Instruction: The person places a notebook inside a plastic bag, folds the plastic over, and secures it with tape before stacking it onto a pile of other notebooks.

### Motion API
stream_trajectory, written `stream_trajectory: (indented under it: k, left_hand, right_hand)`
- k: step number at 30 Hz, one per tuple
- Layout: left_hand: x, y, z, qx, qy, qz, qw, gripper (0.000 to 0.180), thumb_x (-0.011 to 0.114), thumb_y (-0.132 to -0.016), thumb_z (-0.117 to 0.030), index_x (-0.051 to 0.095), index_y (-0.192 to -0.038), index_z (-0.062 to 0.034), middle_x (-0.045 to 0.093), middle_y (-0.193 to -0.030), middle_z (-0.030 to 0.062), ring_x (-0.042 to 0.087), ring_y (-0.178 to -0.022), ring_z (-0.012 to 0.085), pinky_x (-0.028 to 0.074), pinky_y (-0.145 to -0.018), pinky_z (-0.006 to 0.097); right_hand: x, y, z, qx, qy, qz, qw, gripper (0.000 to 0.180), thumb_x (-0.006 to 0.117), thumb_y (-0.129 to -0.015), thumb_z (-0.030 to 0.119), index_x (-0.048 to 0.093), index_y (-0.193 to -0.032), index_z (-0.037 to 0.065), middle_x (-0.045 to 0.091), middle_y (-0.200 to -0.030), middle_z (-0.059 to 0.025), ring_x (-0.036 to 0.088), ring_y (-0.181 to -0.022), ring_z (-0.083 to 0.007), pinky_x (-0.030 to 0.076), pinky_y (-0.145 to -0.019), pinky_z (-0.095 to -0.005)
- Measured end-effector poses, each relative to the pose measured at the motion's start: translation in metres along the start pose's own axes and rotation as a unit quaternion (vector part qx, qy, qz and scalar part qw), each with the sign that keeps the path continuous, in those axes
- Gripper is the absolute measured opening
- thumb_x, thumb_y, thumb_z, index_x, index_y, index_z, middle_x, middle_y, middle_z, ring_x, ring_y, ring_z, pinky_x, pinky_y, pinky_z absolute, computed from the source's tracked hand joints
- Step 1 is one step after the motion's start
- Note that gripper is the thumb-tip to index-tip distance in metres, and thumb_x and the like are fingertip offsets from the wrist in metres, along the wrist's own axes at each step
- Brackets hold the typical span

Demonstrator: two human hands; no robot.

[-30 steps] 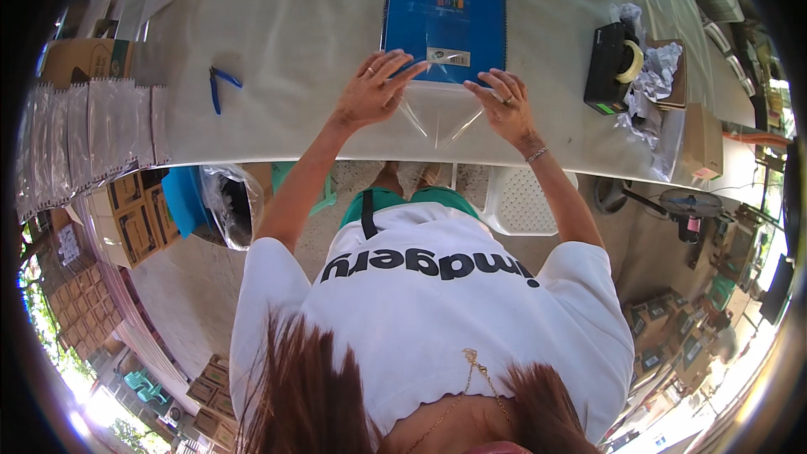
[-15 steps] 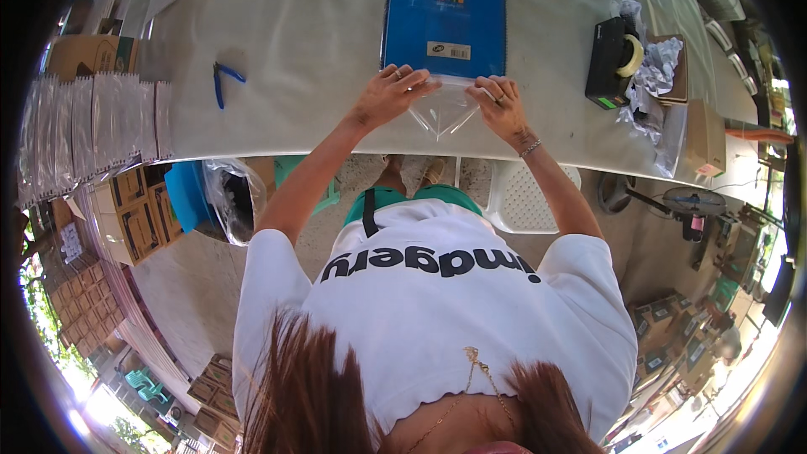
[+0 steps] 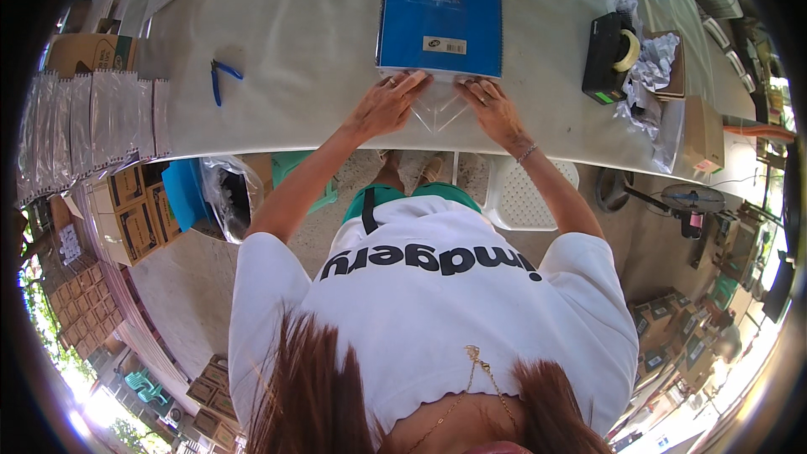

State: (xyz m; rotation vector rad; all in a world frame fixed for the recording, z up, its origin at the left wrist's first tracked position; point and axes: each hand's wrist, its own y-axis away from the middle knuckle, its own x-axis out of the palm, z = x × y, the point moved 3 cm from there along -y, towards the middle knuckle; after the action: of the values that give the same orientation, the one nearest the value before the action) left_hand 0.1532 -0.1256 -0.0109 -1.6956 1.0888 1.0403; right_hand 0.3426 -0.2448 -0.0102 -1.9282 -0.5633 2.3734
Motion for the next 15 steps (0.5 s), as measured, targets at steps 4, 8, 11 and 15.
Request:
stream_trajectory:
  k: [4, 8, 11, 15]
  left_hand:
    - [0.006, 0.008, -0.002, -0.011, -0.046, 0.036, 0.998, 0.058, 0.051, -0.083, -0.010, 0.037, -0.139, -0.0079, 0.040, -0.133, 0.0086, 0.041, -0.122, 0.0260, 0.035, -0.104, 0.041]
    - [0.001, 0.010, -0.009, -0.044, -0.031, 0.061, 0.997, 0.058, 0.049, -0.084, -0.012, 0.037, -0.140, -0.0116, 0.037, -0.139, 0.0091, 0.036, -0.128, 0.0276, 0.030, -0.108, 0.043]
    - [-0.002, 0.008, -0.014, -0.057, -0.017, 0.051, 0.997, 0.055, 0.051, -0.085, -0.014, 0.039, -0.139, -0.0140, 0.037, -0.140, 0.0081, 0.035, -0.130, 0.0274, 0.029, -0.108, 0.044]
    - [0.002, 0.007, -0.015, -0.068, 0.025, -0.058, 0.996, 0.045, 0.054, -0.088, -0.017, 0.049, -0.132, -0.0128, 0.048, -0.132, 0.0066, 0.042, -0.126, 0.0262, 0.032, -0.106, 0.043]
  right_hand:
    - [-0.006, 0.001, 0.013, 0.032, -0.048, 0.009, 0.998, 0.042, 0.064, -0.082, 0.021, 0.057, -0.122, 0.017, 0.053, -0.115, -0.0030, 0.049, -0.112, -0.0233, 0.039, -0.100, -0.0405]
    - [-0.002, 0.006, 0.025, 0.023, -0.083, 0.021, 0.996, 0.034, 0.066, -0.082, 0.023, 0.060, -0.116, 0.020, 0.054, -0.114, -0.0037, 0.049, -0.113, -0.0231, 0.035, -0.101, -0.0436]
    - [0.010, 0.008, 0.031, -0.005, -0.070, 0.030, 0.997, 0.028, 0.066, -0.081, 0.022, 0.061, -0.108, 0.019, 0.053, -0.115, -0.0038, 0.049, -0.111, -0.0231, 0.034, -0.099, -0.0424]
    - [0.007, 0.001, 0.034, 0.115, -0.213, -0.067, 0.968, 0.021, 0.067, -0.079, 0.017, 0.060, -0.099, 0.017, 0.053, -0.114, -0.0030, 0.049, -0.108, -0.0226, 0.035, -0.093, -0.0406]
